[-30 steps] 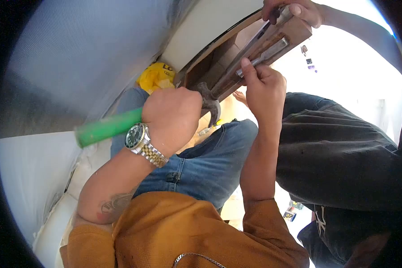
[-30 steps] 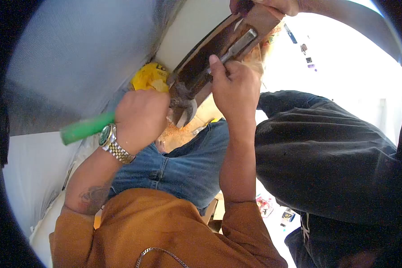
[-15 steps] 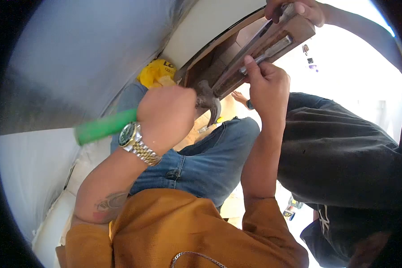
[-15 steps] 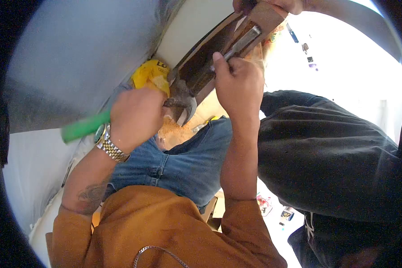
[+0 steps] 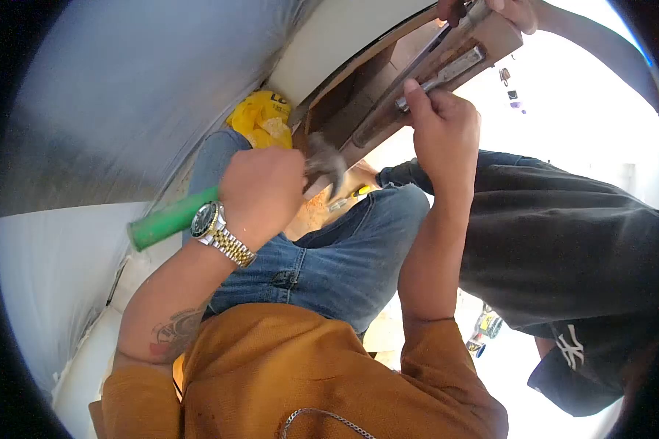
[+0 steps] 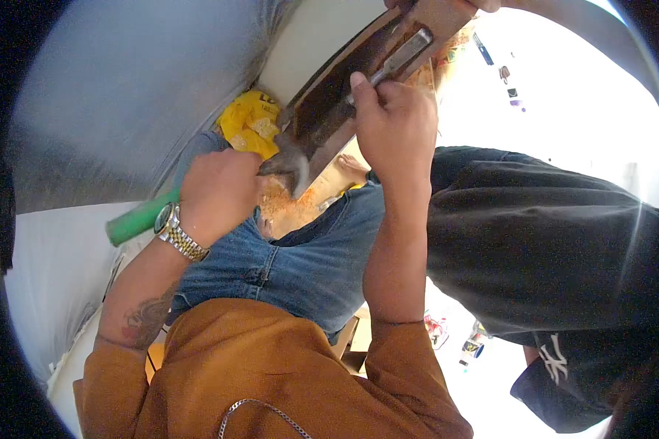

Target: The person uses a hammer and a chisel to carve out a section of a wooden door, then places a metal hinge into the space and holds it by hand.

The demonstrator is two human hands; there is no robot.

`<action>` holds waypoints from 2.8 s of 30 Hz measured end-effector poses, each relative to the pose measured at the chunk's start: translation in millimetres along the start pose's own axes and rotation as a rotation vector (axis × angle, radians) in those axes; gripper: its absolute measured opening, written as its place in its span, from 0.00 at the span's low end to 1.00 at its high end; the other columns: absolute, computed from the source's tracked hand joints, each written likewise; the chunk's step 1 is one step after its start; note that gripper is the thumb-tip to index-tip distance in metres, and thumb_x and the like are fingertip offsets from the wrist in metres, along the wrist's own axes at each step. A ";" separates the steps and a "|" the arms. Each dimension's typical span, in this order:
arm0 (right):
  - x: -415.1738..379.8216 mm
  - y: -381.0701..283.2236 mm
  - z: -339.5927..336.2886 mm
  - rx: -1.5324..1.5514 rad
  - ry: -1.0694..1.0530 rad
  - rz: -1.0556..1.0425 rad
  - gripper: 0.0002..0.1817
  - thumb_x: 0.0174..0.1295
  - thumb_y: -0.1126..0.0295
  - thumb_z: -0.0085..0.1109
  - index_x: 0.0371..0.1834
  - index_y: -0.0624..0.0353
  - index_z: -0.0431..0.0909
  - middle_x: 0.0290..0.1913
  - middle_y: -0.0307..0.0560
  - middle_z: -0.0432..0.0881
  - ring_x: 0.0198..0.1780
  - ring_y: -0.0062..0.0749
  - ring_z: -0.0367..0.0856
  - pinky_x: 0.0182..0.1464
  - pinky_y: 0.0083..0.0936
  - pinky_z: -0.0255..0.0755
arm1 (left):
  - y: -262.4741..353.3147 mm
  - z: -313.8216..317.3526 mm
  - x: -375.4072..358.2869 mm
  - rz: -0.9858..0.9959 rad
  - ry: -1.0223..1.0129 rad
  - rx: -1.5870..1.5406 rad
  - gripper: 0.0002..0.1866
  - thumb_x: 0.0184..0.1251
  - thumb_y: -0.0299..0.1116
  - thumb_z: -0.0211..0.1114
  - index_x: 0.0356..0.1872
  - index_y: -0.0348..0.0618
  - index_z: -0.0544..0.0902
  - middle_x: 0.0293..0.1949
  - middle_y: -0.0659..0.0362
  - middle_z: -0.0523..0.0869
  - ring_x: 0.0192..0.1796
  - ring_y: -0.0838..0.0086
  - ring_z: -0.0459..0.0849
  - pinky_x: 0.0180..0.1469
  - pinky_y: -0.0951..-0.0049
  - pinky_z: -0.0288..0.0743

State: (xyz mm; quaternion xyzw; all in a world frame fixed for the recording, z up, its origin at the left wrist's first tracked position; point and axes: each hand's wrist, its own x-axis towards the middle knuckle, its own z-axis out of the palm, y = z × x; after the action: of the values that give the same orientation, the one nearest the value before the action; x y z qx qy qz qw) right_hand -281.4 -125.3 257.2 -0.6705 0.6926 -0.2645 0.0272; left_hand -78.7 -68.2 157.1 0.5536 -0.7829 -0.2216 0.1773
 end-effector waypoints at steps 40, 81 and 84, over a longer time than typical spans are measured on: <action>-64.4 -9.2 63.6 0.300 0.137 0.020 0.23 0.77 0.56 0.54 0.31 0.65 0.82 0.21 0.46 0.78 0.24 0.29 0.75 0.31 0.29 0.68 | -66.4 18.5 -87.3 -0.239 -0.266 -0.131 0.11 0.65 0.40 0.70 0.41 0.45 0.89 0.38 0.48 0.89 0.45 0.51 0.87 0.48 0.52 0.79; -66.0 5.1 64.4 0.259 0.200 -0.104 0.23 0.78 0.58 0.54 0.28 0.64 0.81 0.18 0.37 0.73 0.20 0.17 0.68 0.24 0.21 0.63 | -42.1 57.0 -48.2 -0.113 -0.267 0.023 0.13 0.65 0.39 0.68 0.44 0.44 0.88 0.34 0.45 0.89 0.41 0.50 0.89 0.46 0.52 0.82; -66.9 -1.8 63.9 0.196 0.175 -0.098 0.22 0.76 0.56 0.54 0.32 0.65 0.84 0.23 0.54 0.81 0.27 0.48 0.81 0.34 0.37 0.71 | -14.5 22.5 -43.1 -0.042 -0.118 -0.130 0.13 0.65 0.39 0.68 0.45 0.43 0.88 0.35 0.45 0.89 0.40 0.49 0.89 0.46 0.51 0.81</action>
State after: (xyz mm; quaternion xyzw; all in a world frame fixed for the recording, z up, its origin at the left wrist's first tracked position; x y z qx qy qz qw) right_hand -248.1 -83.2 181.9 -0.6722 0.6294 -0.3893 0.0192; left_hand -65.0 -28.2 128.9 0.5430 -0.7643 -0.3079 0.1619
